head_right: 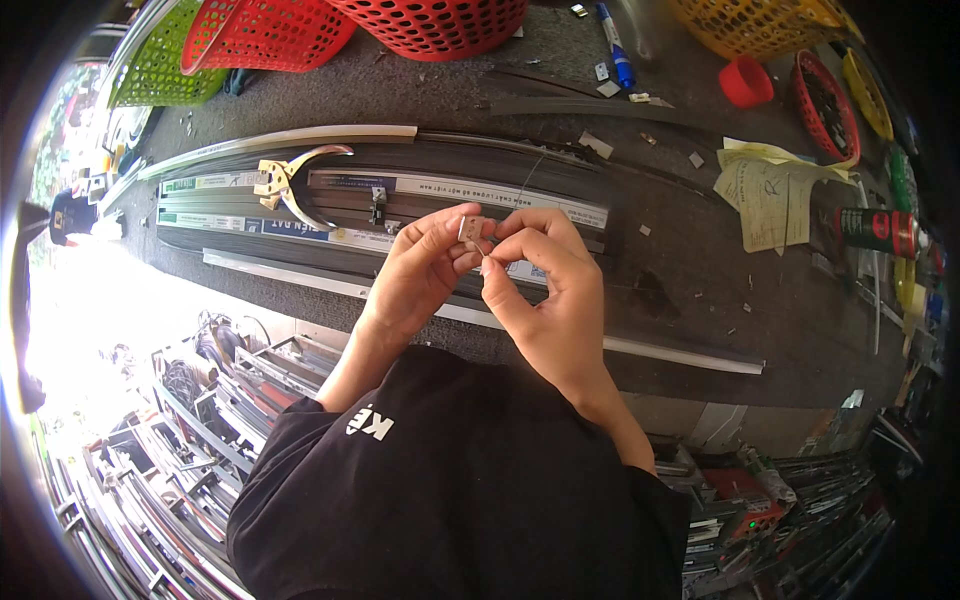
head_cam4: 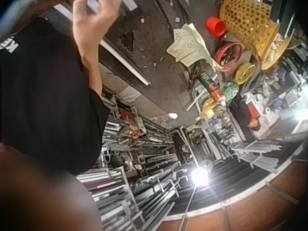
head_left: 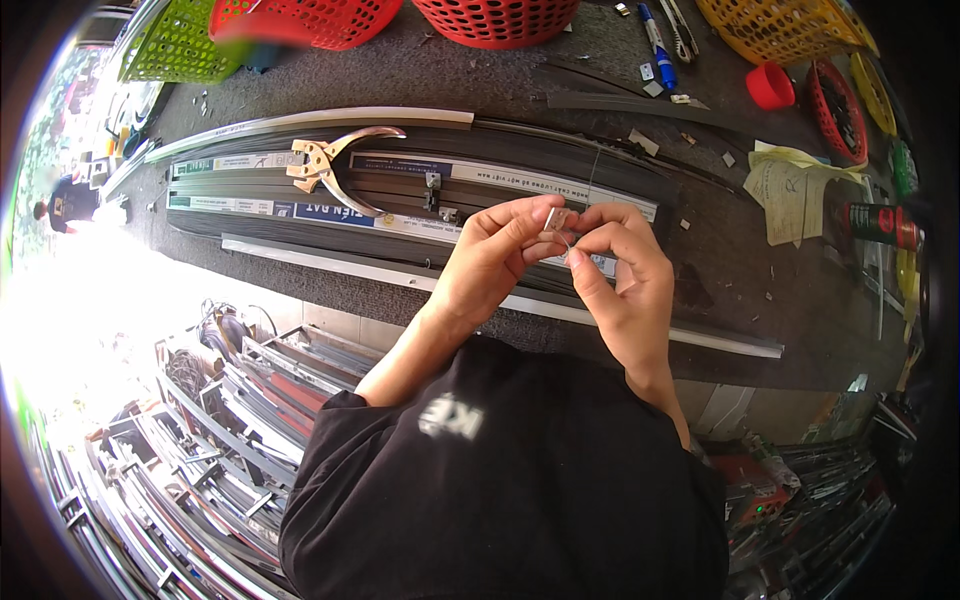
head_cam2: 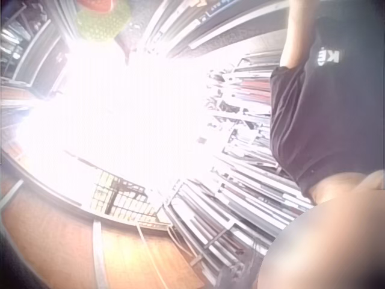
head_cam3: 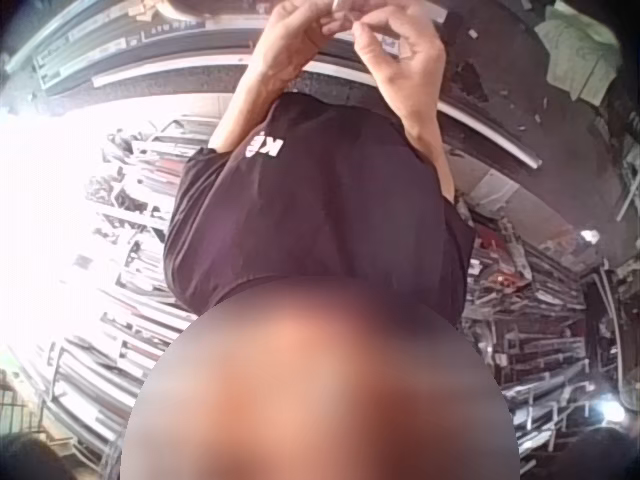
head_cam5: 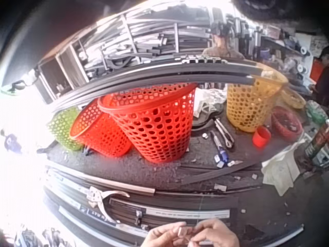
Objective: The person assembles window frame components on a workbench. They align and insert small plastic pieces into metal profiles, use pliers to secure parts, and repeatedly reposition the profiles to fit components. The person handles multiple profiles and small parts throughout the clip.
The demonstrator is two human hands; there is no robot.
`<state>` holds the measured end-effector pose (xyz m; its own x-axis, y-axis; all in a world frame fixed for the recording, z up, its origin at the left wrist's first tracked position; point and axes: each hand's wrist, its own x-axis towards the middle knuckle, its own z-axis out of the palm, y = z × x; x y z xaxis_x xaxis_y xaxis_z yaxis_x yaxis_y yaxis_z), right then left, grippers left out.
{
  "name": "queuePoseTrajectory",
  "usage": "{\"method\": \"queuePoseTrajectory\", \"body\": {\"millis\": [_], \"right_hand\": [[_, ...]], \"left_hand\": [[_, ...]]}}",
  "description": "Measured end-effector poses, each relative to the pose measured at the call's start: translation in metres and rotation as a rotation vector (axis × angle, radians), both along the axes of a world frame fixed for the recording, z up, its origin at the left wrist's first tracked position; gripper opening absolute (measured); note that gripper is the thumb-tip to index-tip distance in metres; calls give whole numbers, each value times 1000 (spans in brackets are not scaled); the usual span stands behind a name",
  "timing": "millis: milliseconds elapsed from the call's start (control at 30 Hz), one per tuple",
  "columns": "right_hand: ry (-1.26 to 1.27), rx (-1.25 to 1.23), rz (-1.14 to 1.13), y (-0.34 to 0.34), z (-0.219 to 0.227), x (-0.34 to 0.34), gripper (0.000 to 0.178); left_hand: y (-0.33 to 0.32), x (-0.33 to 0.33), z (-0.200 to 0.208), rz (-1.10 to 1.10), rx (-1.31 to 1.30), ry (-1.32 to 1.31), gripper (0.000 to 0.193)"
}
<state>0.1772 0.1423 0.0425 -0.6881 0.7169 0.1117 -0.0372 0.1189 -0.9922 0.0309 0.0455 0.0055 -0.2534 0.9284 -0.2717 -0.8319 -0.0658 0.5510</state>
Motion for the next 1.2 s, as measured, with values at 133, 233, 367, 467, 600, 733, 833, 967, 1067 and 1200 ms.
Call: {"method": "queuePoseTrajectory", "body": {"millis": [133,233,367,467,600,733,833,967,1067,1200], "right_hand": [[-23,34,-5,0,0,-2,5],[-25,26,-14,-1,0,-2,5],[-40,32,7,-1,-1,-2,5],[-46,36,18,-1,-1,-1,5],[-41,22,10,-1,-2,-1,5],[-33,7,-5,0,-2,-1,5],[-42,3,-9,0,-1,0,5],[-44,34,-8,-1,0,-1,4],[-50,47,-10,0,0,-2,4],[-84,104,-29,1,0,-2,5]], "left_hand": [[0,1,0,14,12,21,30],[0,1,0,31,-19,34,29],[0,0,0,28,-13,45,28],[-1,0,-1,35,-13,61,28],[0,0,-1,32,-9,77,28],[0,0,-1,31,-16,90,28],[0,1,-1,26,-20,85,29],[0,1,-2,28,-37,95,28],[1,1,-2,37,-62,133,28],[1,5,1,53,-106,239,29]]}}
